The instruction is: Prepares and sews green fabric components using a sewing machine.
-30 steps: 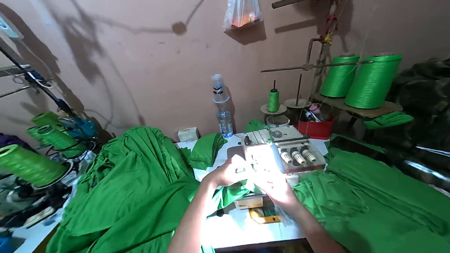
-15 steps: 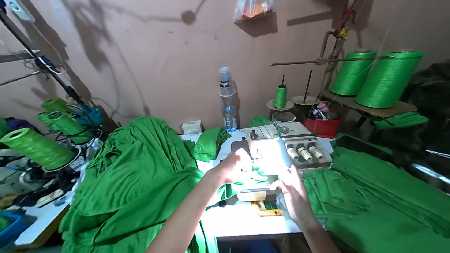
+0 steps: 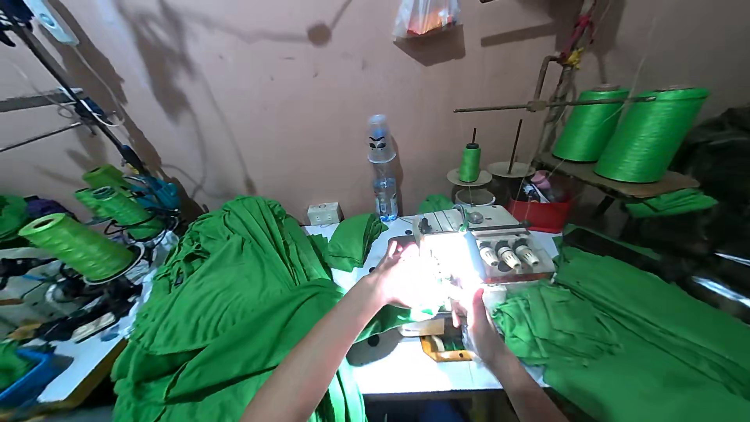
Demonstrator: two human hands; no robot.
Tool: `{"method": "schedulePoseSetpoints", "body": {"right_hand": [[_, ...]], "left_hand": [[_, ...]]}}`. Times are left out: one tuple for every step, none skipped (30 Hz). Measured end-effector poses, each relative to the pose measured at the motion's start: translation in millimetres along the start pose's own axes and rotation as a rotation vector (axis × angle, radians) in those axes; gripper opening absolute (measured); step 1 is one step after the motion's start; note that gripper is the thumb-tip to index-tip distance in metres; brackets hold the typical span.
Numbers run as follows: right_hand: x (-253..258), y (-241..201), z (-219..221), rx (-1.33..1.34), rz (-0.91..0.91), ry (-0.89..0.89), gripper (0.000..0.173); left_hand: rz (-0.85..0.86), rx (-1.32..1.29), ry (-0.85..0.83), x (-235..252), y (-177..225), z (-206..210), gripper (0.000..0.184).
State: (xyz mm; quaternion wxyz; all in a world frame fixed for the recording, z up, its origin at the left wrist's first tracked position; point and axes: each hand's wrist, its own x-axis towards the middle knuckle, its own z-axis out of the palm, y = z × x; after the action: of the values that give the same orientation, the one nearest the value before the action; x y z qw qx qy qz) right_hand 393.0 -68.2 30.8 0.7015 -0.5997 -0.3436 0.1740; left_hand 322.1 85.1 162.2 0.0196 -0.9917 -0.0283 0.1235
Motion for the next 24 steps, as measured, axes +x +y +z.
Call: {"method": "schedulePoseSetpoints", "body": {"right_hand": [[0, -1, 0, 0.019, 0.018, 0.005, 0.074], [0, -1, 0, 0.030, 0.044, 0.018, 0.072], [0, -2, 0, 0.042, 0.071, 0.031, 0.071], [0, -2, -1, 0.052, 0.077, 0.034, 0.073], [1, -3, -2, 0.059, 0.070, 0.031, 0.072], [2, -4, -2, 0.066, 0.058, 0.032, 0.070], [3, -5, -2, 0.071, 0.048, 0.037, 0.070], [3, -8, -1, 0.080, 0.048, 0.034, 0.073], [3, -10, -1, 0.083, 0.055, 0.023, 0.076], [2, -12, -1, 0.087, 0.072, 0.010, 0.078], [2, -12, 1, 0.086, 0.078, 0.012, 0.075], [1, -10, 1, 0.074, 0.064, 0.007, 0.074], [0, -7, 1, 0.040, 0.039, -0.015, 0.070], [-1, -5, -1, -0.036, 0.006, -0.038, 0.062], [-3, -8, -4, -0.170, -0.045, -0.030, 0.053], [-4, -15, -7, -0.345, -0.096, 0.000, 0.044], [-4, -21, -10, -0.550, -0.153, 0.042, 0.042], [-5, -28, -14, -0.715, -0.180, 0.066, 0.041], [-8, -36, -17, -0.817, -0.156, 0.052, 0.036], [-10, -45, -19, -0.836, -0.063, -0.034, 0.029], [-11, -51, -18, -0.787, 0.032, -0.174, 0.029], [-10, -51, -11, -0.678, 0.058, -0.318, 0.030], [-9, -47, 3, -0.544, 0.033, -0.450, 0.032], [-8, -36, 23, -0.401, -0.054, -0.522, 0.037]], "left_hand": [[-0.040, -0.007, -0.001, 4, -4, 3, 0.063], [-0.059, -0.045, -0.008, 5, -7, 4, 0.059], [-0.055, -0.118, -0.014, 5, -9, 3, 0.055], [-0.029, -0.219, -0.024, 3, -8, 1, 0.050], [0.014, -0.343, -0.021, -2, -6, -1, 0.044], [0.064, -0.457, -0.003, -7, -3, -3, 0.037], [0.087, -0.507, -0.004, -11, 1, -7, 0.033], [0.090, -0.489, -0.012, -11, 3, -9, 0.033], [0.094, -0.433, -0.018, -9, 2, -10, 0.036], [0.098, -0.376, -0.018, -5, 0, -8, 0.041], [0.097, -0.335, -0.035, -2, -4, -6, 0.045], [0.091, -0.331, -0.070, 0, -5, -4, 0.044], [0.085, -0.341, -0.110, 2, -5, -2, 0.042], [0.069, -0.336, -0.141, 3, -4, -2, 0.039], [0.038, -0.311, -0.158, 4, -3, -2, 0.039], [-0.008, -0.272, -0.149, 5, -4, -3, 0.041], [-0.053, -0.218, -0.093, 6, -7, -4, 0.040], [-0.083, -0.197, -0.013, 6, -12, -4, 0.035], [-0.095, -0.238, 0.065, 5, -18, -2, 0.031], [-0.078, -0.322, 0.107, 3, -24, 1, 0.030], [-0.030, -0.457, 0.143, -1, -27, 4, 0.032], [0.038, -0.631, 0.168, -7, -27, 7, 0.033], [0.084, -0.809, 0.163, -10, -24, 10, 0.031], [0.094, -0.924, 0.115, -12, -19, 10, 0.031]]}}
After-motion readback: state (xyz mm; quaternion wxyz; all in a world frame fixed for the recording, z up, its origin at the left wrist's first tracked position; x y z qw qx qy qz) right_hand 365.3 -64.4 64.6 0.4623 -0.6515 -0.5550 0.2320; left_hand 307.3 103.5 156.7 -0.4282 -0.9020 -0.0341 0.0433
